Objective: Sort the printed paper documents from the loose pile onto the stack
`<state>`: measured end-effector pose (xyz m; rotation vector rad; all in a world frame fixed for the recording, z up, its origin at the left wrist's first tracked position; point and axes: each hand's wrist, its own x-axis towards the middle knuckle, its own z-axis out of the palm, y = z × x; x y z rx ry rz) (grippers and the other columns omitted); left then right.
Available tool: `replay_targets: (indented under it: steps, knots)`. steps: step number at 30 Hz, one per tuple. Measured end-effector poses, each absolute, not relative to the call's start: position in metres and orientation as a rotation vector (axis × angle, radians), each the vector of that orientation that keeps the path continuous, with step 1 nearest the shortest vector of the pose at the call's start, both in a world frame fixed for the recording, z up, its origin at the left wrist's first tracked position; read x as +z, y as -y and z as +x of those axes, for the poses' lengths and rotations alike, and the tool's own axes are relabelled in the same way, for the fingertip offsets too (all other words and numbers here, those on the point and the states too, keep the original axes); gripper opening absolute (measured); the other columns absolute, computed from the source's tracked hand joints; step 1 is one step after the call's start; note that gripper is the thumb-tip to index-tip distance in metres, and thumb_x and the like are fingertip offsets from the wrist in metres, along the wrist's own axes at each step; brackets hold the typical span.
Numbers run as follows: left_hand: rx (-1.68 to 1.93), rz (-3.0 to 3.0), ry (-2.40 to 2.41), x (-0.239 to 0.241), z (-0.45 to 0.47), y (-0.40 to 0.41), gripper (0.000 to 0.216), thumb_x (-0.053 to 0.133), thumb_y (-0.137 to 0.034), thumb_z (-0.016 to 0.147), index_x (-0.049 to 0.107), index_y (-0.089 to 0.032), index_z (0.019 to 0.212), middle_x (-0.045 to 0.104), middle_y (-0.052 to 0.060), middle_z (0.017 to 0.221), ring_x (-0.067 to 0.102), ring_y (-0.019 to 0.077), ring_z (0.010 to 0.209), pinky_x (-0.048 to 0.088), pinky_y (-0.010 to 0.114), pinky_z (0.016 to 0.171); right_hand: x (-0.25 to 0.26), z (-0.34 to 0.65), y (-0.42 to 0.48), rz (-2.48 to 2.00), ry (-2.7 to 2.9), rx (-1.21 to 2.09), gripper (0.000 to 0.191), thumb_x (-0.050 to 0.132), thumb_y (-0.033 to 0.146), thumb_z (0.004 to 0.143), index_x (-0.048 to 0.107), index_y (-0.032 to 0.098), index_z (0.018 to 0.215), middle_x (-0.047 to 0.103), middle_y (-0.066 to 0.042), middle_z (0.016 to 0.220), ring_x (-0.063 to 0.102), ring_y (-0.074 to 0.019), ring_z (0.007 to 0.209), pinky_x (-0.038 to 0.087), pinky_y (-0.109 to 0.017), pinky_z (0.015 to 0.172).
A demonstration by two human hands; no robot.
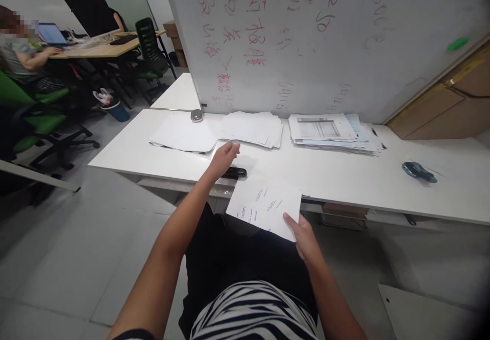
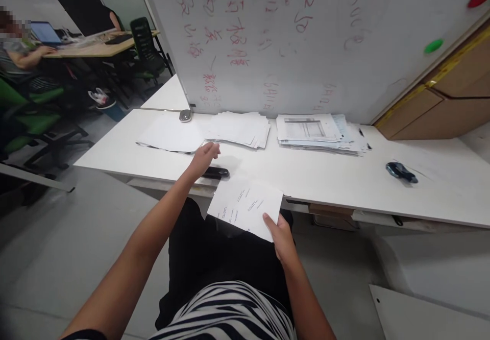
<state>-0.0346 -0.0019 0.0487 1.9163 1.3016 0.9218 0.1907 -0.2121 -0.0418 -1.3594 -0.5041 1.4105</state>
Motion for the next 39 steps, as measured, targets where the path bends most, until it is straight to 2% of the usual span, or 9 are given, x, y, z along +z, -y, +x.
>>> replay_targets:
  steps: [3, 6, 9, 13, 20, 26, 30, 36, 39]
  knots:
    - [0.586, 2.368, -1.225, 0.041, -0.053, 0.016, 0.041, 0.055, -0.060, 0.078, 0.060, -0.023, 0.095, 0.062, 0.003, 0.097, 0.053, 0.0204, 0.093, 0.039, 0.032, 0.079, -0.045, 0.192, 0.214, -1.320, 0.535, 1.451, 0.049, 0.075, 0.043, 0.071, 0.064, 0.020, 0.113, 0.069, -0.008, 0.114, 0.066, -0.0273, 0.102, 0.050, -0.041, 0.092]
    - [0.424, 2.571, -1.295, 0.022, -0.063, 0.021, 0.042, 0.062, -0.058, 0.074, 0.060, -0.022, 0.095, 0.062, 0.004, 0.092, 0.053, 0.0210, 0.088, 0.038, 0.032, 0.073, -0.046, 0.196, 0.213, -1.382, 0.552, 1.405, 0.048, 0.076, 0.044, 0.069, 0.066, 0.019, 0.108, 0.071, -0.008, 0.110, 0.067, -0.0273, 0.096, 0.053, -0.040, 0.085]
    - [0.556, 2.574, -1.469, 0.003, -0.063, 0.018, 0.040, 0.059, -0.058, 0.078, 0.059, -0.020, 0.091, 0.059, 0.005, 0.085, 0.052, 0.0199, 0.080, 0.035, 0.030, 0.065, -0.041, 0.208, 0.210, -1.485, 0.509, 1.278, 0.050, 0.078, 0.045, 0.065, 0.067, 0.016, 0.104, 0.073, -0.009, 0.101, 0.070, -0.0275, 0.086, 0.055, -0.040, 0.077]
    - [0.777, 2.451, -1.686, -0.010, -0.057, 0.015, 0.040, 0.056, -0.059, 0.080, 0.058, -0.020, 0.088, 0.058, 0.005, 0.083, 0.051, 0.0184, 0.078, 0.033, 0.030, 0.062, -0.029, 0.233, 0.211, -1.530, 0.500, 1.144, 0.052, 0.078, 0.044, 0.064, 0.067, 0.015, 0.106, 0.074, -0.009, 0.098, 0.070, -0.0264, 0.081, 0.056, -0.037, 0.073]
    - [0.845, 2.462, -1.741, -0.016, -0.055, 0.014, 0.039, 0.057, -0.059, 0.080, 0.058, -0.021, 0.086, 0.059, 0.004, 0.082, 0.051, 0.0178, 0.076, 0.030, 0.029, 0.060, -0.026, 0.259, 0.210, -1.600, 0.570, 0.965, 0.049, 0.076, 0.044, 0.066, 0.068, 0.016, 0.106, 0.072, -0.009, 0.105, 0.068, -0.0250, 0.090, 0.055, -0.035, 0.076]
    - [0.877, 2.472, -1.757, -0.018, -0.055, 0.013, 0.043, 0.055, -0.063, 0.079, 0.058, -0.020, 0.086, 0.059, 0.005, 0.079, 0.051, 0.0176, 0.073, 0.029, 0.029, 0.058, -0.037, 0.254, 0.206, -1.555, 0.525, 1.041, 0.050, 0.079, 0.043, 0.063, 0.069, 0.017, 0.106, 0.072, -0.008, 0.105, 0.068, -0.0241, 0.088, 0.055, -0.035, 0.077]
    - [0.911, 2.530, -1.748, -0.021, -0.055, 0.013, 0.040, 0.055, -0.060, 0.081, 0.058, -0.021, 0.086, 0.059, 0.005, 0.080, 0.051, 0.0183, 0.075, 0.031, 0.029, 0.060, -0.040, 0.259, 0.201, -1.548, 0.529, 0.977, 0.050, 0.079, 0.043, 0.062, 0.069, 0.016, 0.104, 0.073, -0.008, 0.101, 0.068, -0.0236, 0.085, 0.055, -0.037, 0.078]
    - [0.890, 2.604, -1.746, -0.024, -0.054, 0.012, 0.039, 0.052, -0.059, 0.082, 0.058, -0.020, 0.088, 0.058, 0.006, 0.078, 0.051, 0.0197, 0.074, 0.031, 0.031, 0.062, -0.003, 0.329, 0.114, -1.606, 0.765, 0.494, 0.045, 0.076, 0.044, 0.064, 0.069, 0.015, 0.097, 0.072, -0.008, 0.099, 0.066, -0.0227, 0.087, 0.051, -0.039, 0.081]
    - [0.891, 2.594, -1.763, -0.023, -0.053, 0.012, 0.042, 0.050, -0.061, 0.083, 0.058, -0.020, 0.087, 0.058, 0.006, 0.079, 0.052, 0.0198, 0.076, 0.031, 0.031, 0.063, 0.025, 0.382, 0.036, -1.644, 0.925, 0.424, 0.044, 0.073, 0.042, 0.066, 0.067, 0.016, 0.100, 0.070, -0.010, 0.104, 0.064, -0.0235, 0.090, 0.049, -0.041, 0.082]
